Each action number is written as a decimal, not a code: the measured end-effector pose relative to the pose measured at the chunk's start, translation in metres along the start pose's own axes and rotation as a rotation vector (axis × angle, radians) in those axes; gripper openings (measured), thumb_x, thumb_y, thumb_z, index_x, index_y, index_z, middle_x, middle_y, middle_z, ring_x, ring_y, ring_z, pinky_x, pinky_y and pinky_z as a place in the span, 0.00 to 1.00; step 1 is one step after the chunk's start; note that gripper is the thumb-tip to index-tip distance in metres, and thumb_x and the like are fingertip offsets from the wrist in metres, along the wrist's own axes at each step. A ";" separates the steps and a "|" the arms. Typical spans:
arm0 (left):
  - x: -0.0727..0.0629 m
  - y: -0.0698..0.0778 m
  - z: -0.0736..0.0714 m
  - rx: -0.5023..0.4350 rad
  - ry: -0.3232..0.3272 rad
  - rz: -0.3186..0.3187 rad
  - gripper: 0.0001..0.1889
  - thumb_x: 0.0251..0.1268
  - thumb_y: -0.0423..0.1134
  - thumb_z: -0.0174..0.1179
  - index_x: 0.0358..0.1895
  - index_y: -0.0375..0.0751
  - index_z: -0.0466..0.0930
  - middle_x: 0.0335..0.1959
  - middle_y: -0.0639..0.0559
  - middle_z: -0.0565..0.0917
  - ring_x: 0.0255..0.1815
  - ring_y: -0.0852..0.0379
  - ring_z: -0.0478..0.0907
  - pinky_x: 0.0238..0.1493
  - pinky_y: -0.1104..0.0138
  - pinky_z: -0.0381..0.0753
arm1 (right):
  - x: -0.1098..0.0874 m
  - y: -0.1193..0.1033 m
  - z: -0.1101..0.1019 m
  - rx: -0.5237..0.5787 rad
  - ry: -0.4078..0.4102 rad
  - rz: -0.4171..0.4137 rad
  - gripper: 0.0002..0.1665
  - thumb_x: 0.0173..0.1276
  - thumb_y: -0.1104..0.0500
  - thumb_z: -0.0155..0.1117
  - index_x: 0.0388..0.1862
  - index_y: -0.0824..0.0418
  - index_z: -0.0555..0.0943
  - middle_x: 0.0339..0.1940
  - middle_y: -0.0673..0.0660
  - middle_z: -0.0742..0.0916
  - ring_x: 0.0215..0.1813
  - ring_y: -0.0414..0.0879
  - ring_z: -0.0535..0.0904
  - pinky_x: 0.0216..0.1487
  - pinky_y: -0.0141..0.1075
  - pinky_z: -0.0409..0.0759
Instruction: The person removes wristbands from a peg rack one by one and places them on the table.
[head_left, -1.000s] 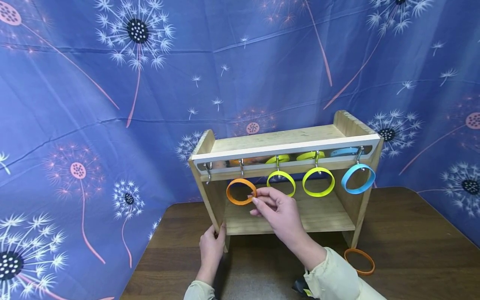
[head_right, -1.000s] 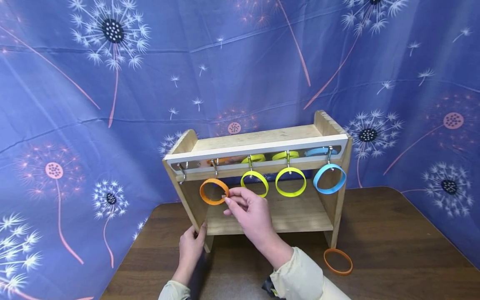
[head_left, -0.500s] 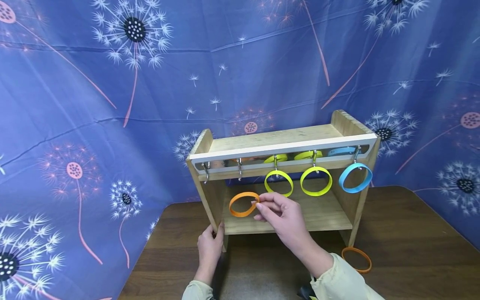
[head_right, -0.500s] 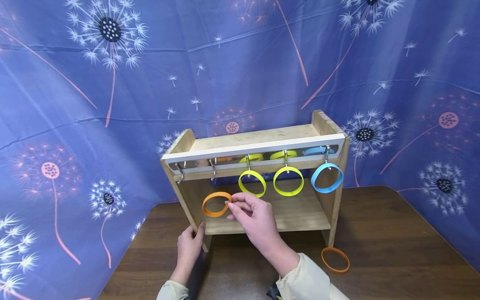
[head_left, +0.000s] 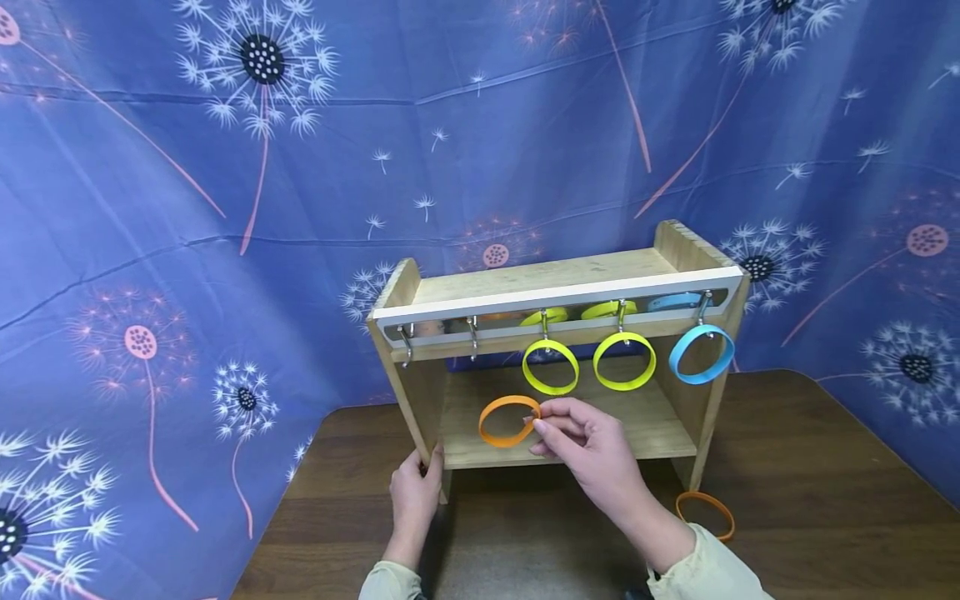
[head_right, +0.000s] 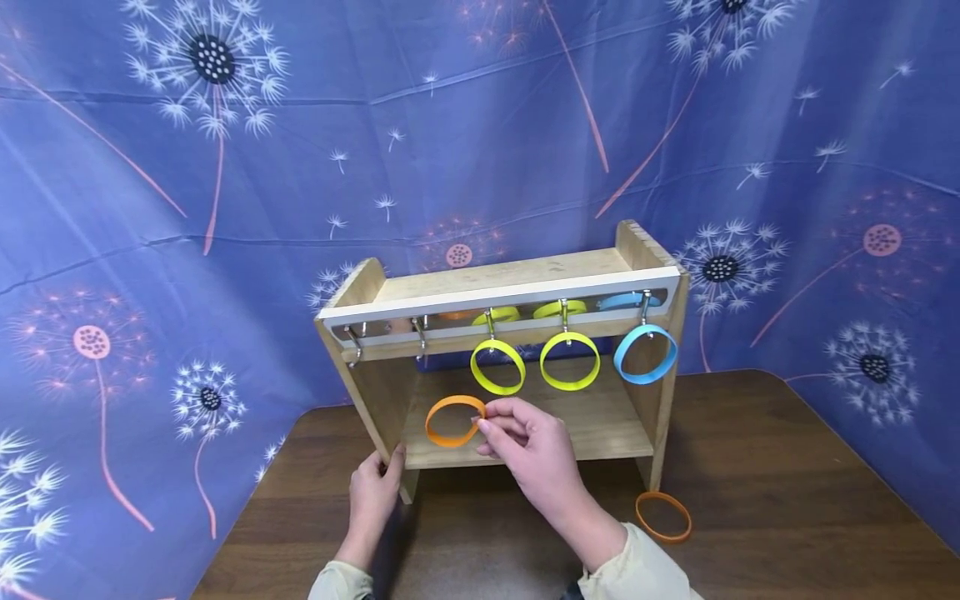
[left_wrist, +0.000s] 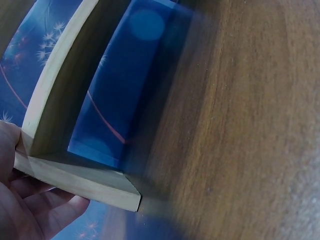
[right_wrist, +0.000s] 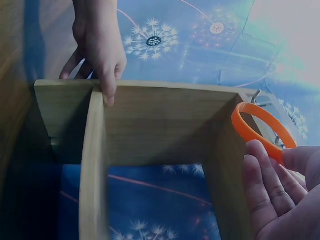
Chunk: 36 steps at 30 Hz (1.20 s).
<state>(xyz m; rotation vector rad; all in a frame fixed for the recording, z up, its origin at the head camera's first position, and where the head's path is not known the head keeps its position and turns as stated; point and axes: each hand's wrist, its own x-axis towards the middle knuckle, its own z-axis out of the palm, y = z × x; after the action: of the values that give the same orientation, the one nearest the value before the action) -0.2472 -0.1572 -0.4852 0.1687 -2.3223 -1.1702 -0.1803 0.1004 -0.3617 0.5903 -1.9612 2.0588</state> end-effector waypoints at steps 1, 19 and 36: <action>0.000 0.000 0.000 0.001 -0.001 0.002 0.19 0.65 0.47 0.63 0.17 0.48 0.72 0.12 0.58 0.68 0.16 0.55 0.66 0.21 0.62 0.64 | -0.001 0.001 -0.002 0.001 0.001 0.006 0.14 0.67 0.66 0.64 0.47 0.75 0.77 0.40 0.67 0.87 0.33 0.55 0.86 0.39 0.40 0.83; -0.001 0.001 0.000 0.016 0.011 0.009 0.17 0.65 0.47 0.63 0.19 0.48 0.74 0.12 0.57 0.69 0.17 0.54 0.66 0.23 0.61 0.64 | -0.022 0.009 -0.036 -0.154 0.077 0.051 0.12 0.67 0.64 0.65 0.46 0.71 0.78 0.36 0.61 0.89 0.29 0.49 0.86 0.35 0.38 0.83; -0.001 0.001 -0.001 0.028 -0.003 0.002 0.17 0.66 0.47 0.62 0.19 0.47 0.75 0.13 0.56 0.72 0.19 0.54 0.68 0.25 0.60 0.67 | -0.047 0.023 -0.079 -0.204 0.141 0.056 0.12 0.68 0.67 0.63 0.46 0.76 0.76 0.35 0.58 0.89 0.28 0.48 0.86 0.33 0.36 0.82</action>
<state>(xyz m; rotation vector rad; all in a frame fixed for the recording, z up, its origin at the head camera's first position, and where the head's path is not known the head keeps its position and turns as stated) -0.2454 -0.1574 -0.4843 0.1749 -2.3414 -1.1380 -0.1586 0.1816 -0.4044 0.3423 -2.0906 1.8447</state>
